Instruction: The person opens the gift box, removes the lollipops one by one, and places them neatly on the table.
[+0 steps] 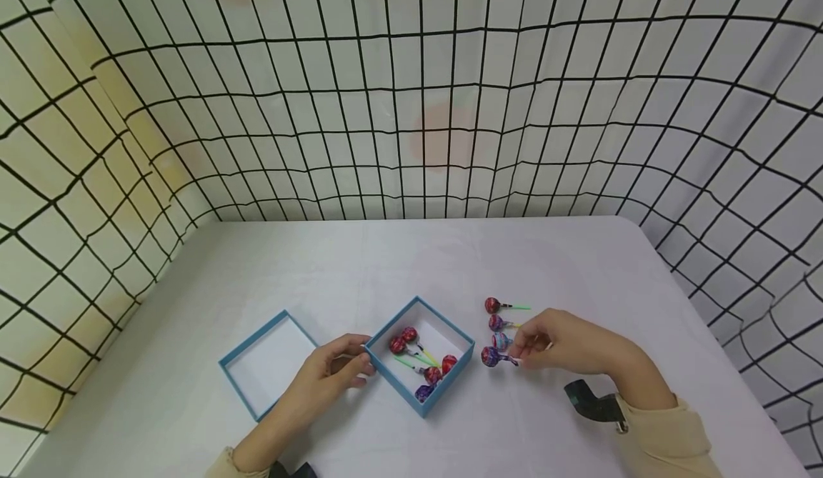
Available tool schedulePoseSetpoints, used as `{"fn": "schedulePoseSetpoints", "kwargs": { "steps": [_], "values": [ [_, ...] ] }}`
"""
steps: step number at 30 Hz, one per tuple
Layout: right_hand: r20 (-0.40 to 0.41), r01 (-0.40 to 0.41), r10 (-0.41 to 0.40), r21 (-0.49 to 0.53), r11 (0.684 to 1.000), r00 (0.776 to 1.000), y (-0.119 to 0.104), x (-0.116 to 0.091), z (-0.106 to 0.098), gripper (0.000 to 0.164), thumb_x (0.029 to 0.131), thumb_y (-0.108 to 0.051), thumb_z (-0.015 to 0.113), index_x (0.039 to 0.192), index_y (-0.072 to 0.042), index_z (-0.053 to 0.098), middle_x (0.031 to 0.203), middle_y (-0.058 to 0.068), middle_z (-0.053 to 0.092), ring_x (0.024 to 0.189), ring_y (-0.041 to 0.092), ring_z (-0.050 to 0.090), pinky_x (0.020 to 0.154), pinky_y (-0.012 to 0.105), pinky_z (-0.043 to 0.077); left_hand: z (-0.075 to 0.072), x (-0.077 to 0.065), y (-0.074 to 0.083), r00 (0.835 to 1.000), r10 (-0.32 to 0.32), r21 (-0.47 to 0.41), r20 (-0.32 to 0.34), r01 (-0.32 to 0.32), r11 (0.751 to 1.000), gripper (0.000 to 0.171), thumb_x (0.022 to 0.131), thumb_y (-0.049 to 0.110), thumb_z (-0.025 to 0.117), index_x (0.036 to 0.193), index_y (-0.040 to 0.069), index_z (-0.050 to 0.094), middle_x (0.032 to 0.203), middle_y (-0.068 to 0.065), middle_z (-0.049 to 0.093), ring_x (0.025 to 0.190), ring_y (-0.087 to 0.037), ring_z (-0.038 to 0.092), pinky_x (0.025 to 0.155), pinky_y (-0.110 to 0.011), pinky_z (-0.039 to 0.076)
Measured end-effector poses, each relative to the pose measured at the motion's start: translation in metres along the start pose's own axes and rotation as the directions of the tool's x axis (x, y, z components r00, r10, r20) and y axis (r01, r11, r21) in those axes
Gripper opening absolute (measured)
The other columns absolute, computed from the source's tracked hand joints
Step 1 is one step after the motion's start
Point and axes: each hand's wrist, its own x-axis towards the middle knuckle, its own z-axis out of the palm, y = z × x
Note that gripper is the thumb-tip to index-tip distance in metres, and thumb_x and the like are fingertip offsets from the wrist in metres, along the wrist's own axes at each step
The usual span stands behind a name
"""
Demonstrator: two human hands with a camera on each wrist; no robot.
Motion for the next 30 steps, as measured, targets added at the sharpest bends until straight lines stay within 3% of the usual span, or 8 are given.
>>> {"fn": "schedulePoseSetpoints", "kwargs": {
  "steps": [23, 30],
  "values": [
    [0.005, -0.061, 0.06, 0.072, 0.996, 0.998, 0.036, -0.004, 0.001, 0.01, 0.098, -0.005, 0.074, 0.106, -0.001, 0.077, 0.096, 0.004, 0.074, 0.078, 0.003, 0.058, 0.065, 0.021, 0.05, 0.0, -0.001, 0.001, 1.0, 0.002, -0.019, 0.003, -0.002, 1.0, 0.034, 0.109, 0.018, 0.066, 0.138, 0.001, 0.066, 0.117, -0.02, 0.071, 0.1, -0.023, 0.078, 0.083, -0.029, 0.068],
    [-0.012, -0.085, 0.086, 0.056, 0.995, 0.996, 0.038, -0.002, 0.001, 0.008, 0.097, -0.005, 0.075, 0.104, -0.003, 0.078, 0.095, 0.005, 0.075, 0.078, 0.004, 0.058, 0.066, 0.021, 0.05, -0.001, -0.001, 0.002, 1.0, 0.006, -0.028, 0.006, -0.006, 1.0, 0.035, 0.109, 0.018, 0.066, 0.139, 0.0, 0.065, 0.118, -0.021, 0.071, 0.103, -0.029, 0.078, 0.083, -0.03, 0.068]
  ]
}}
